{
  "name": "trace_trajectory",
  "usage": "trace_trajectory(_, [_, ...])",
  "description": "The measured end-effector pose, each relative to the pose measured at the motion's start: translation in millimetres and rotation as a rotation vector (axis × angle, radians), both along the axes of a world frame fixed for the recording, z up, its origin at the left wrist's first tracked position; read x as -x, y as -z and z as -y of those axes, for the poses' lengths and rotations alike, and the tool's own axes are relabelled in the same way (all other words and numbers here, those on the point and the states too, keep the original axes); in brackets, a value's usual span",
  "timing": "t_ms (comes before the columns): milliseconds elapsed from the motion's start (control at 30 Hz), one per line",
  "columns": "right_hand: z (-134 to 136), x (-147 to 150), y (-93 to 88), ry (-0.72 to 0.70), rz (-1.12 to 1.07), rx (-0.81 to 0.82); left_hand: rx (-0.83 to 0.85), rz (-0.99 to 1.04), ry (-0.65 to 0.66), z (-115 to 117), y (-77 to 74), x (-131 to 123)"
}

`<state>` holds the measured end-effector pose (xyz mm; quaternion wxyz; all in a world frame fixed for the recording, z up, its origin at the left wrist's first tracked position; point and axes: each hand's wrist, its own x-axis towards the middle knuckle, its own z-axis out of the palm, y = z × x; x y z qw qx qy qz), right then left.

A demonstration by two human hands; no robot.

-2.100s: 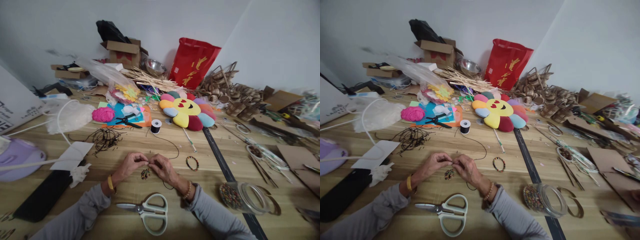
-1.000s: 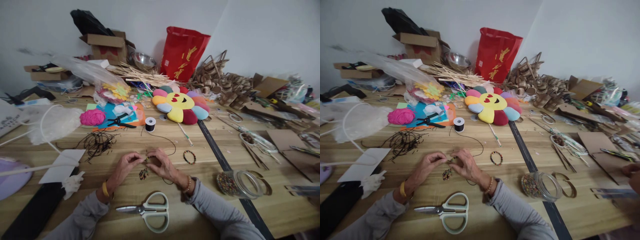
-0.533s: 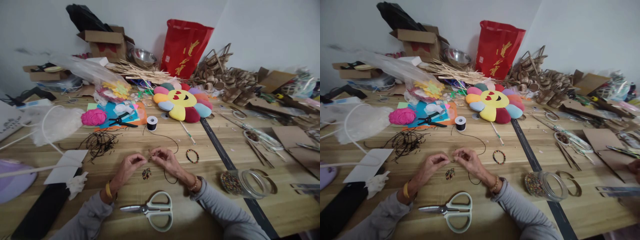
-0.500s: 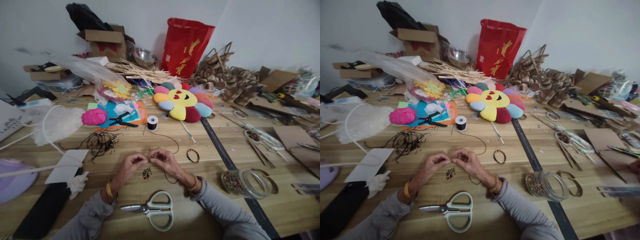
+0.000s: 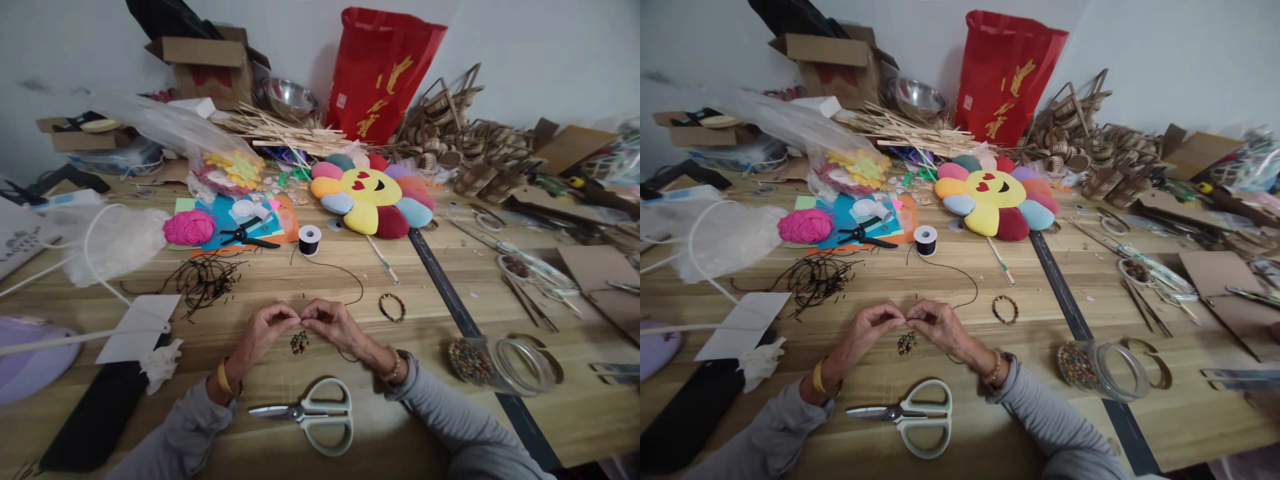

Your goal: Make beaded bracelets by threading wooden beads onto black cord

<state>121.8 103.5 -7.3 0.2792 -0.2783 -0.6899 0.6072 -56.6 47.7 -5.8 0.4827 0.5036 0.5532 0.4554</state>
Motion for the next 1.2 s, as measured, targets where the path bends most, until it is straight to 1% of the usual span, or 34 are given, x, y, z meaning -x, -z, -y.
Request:
trace_trajectory(267, [-2.6, -1.2, -4.6, 0.017, 0.068, -0.122, 0.044, -0.008, 0.001, -0.2, 2.6, 0.5])
trace_trajectory(467, [-3.8, -2.7, -5.4, -0.018, 0.121, -0.247, 0.034, -0.052, 0.036, -0.7, 3.8, 1.6])
trace_trajectory(533, [-4.8, -3.3, -3.5, 0.003, 0.107, -0.256, 0.028, -0.052, 0.024, -0.1, 6.3, 1.0])
trace_trajectory(600, [-6.2, -4.1, -1.0, 0.056, 0.078, -0.253, -0.005, -0.066, 0.018, 1.2, 9.4, -0.8])
trace_trajectory(667, [-7.6, -5.4, 1.3, 0.115, 0.055, -0.247, -0.101, -0.156, 0.071, 3.2, 11.8, -3.4])
trace_trajectory(733, [-8.1, -6.7, 2.8, 0.160, 0.044, -0.239, -0.242, -0.320, 0.160, 6.2, 12.2, -6.7])
trace_trajectory(800, [-7.4, -7.6, 3.7, 0.185, 0.039, -0.219, -0.371, -0.493, 0.226, 9.9, 10.6, -10.3])
trace_trajectory(867, [-6.1, -7.9, 4.0, 0.184, 0.035, -0.204, -0.450, -0.636, 0.260, 13.6, 7.9, -13.5])
trace_trajectory(967, [-4.7, -7.6, 3.7, 0.153, 0.034, -0.215, -0.501, -0.794, 0.292, 17.5, 4.8, -16.8])
trace_trajectory(1033, [-4.7, -7.5, 3.4, 0.143, 0.029, -0.227, -0.505, -0.859, 0.301, 18.5, 3.9, -17.8])
trace_trajectory(1200, [-5.4, -7.4, 3.3, 0.121, 0.013, -0.240, -0.496, -0.914, 0.306, 18.6, 3.8, -18.6])
